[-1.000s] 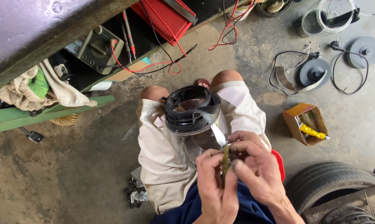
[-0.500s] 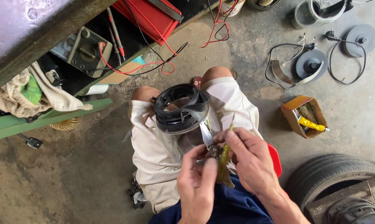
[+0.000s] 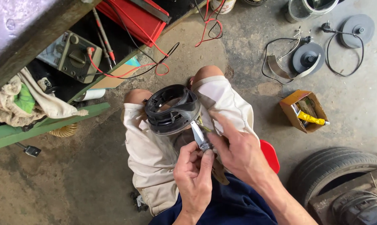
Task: Disassembling a blender jar assembly using a screwdriver and a small prying tool
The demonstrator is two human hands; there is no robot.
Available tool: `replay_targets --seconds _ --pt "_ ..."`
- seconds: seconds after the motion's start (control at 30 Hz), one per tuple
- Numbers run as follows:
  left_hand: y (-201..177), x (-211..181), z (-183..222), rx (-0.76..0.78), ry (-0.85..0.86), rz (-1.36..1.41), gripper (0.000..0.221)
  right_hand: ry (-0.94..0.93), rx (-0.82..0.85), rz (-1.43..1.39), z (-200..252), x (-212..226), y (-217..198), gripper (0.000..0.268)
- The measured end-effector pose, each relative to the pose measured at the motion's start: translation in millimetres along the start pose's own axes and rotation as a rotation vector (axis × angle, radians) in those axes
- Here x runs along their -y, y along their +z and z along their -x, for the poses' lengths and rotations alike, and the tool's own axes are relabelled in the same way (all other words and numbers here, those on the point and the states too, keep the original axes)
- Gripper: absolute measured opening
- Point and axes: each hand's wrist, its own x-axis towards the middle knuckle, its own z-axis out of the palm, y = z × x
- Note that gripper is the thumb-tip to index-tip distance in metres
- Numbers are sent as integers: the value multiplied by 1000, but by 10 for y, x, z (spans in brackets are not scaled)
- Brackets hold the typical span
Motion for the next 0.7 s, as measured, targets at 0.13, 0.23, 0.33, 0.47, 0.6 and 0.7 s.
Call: replay_targets --seconds 0.13,0.23,0.33,0.47,0.6,0.7 --pt "-22 27 7 10 -7 6 24 98 33 11 22 -42 35 19" --pt "-41 38 7 15 -29 23 23 -7 -68 -216 17 -64 53 14" --pt "-38 5 -6 28 -15 40 22 -199 -113 -177 -3 -91 74 4" --pt "-66 -52 -33 28 -18 -35 23 -47 -94 -225 -4 -58 105 5" --pt "-74 -128 -63 46 -26 -53 22 55 -60 -260 -13 -57 89 8" --pt "-50 -78 -120 -23 -61 -32 12 -373 -291 -4 56 29 154 6"
